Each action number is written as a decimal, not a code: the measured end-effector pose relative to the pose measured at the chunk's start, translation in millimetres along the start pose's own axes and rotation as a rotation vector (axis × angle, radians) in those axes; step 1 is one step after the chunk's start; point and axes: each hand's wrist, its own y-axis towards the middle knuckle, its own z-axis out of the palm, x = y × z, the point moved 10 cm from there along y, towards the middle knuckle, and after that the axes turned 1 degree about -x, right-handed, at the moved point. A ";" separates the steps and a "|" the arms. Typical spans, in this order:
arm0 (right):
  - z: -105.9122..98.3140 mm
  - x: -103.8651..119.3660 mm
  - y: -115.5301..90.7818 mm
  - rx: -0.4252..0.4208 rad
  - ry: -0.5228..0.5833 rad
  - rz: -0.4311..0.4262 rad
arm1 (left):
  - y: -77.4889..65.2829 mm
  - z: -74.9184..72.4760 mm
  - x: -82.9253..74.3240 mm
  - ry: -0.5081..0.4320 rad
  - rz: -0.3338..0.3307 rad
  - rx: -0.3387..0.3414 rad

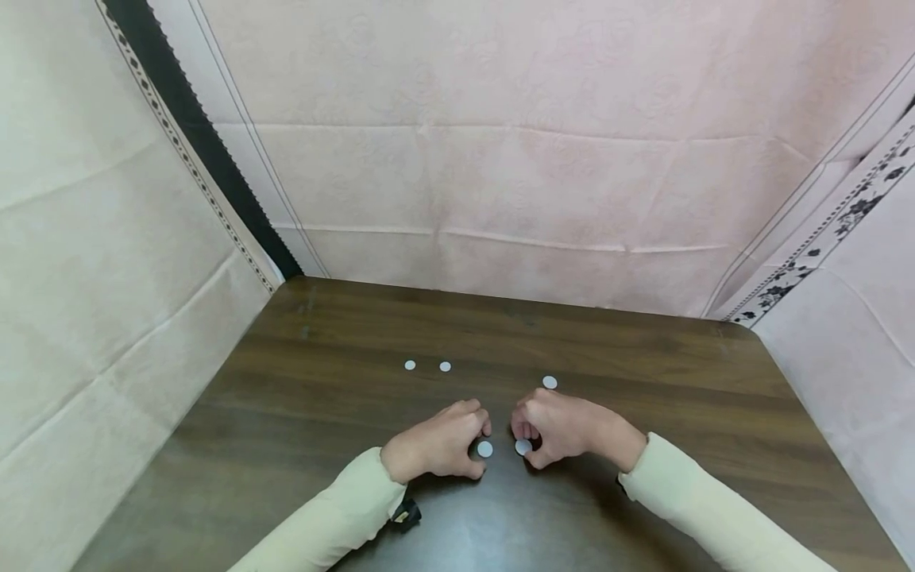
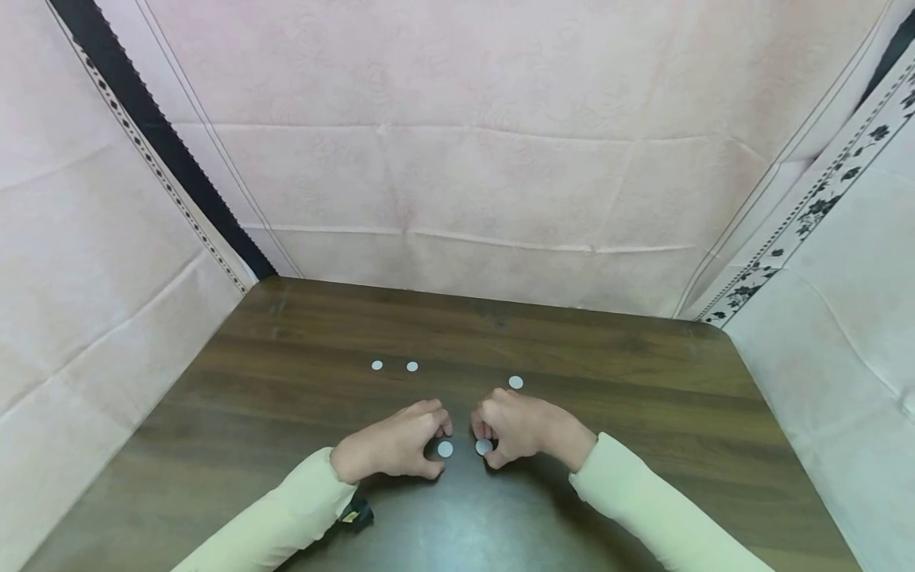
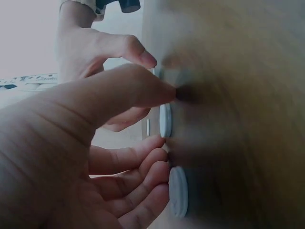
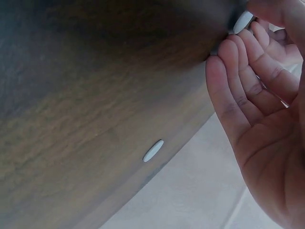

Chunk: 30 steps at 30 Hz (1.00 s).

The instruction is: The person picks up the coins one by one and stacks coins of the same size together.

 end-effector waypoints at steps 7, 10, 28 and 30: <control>-0.3 1.4 -4.5 -0.002 0.027 -0.001 | 7.7 2.3 -8.9 0.042 0.006 -0.004; -0.5 -1.5 -8.6 0.004 0.058 0.025 | 12.3 2.4 -14.0 0.047 0.018 -0.003; 0.8 -8.2 -14.8 -0.064 0.249 0.054 | 33.9 10.9 -34.0 -0.009 0.051 -0.001; 1.3 -8.8 -14.1 -0.079 0.259 0.054 | 33.5 11.2 -32.4 -0.028 0.035 -0.006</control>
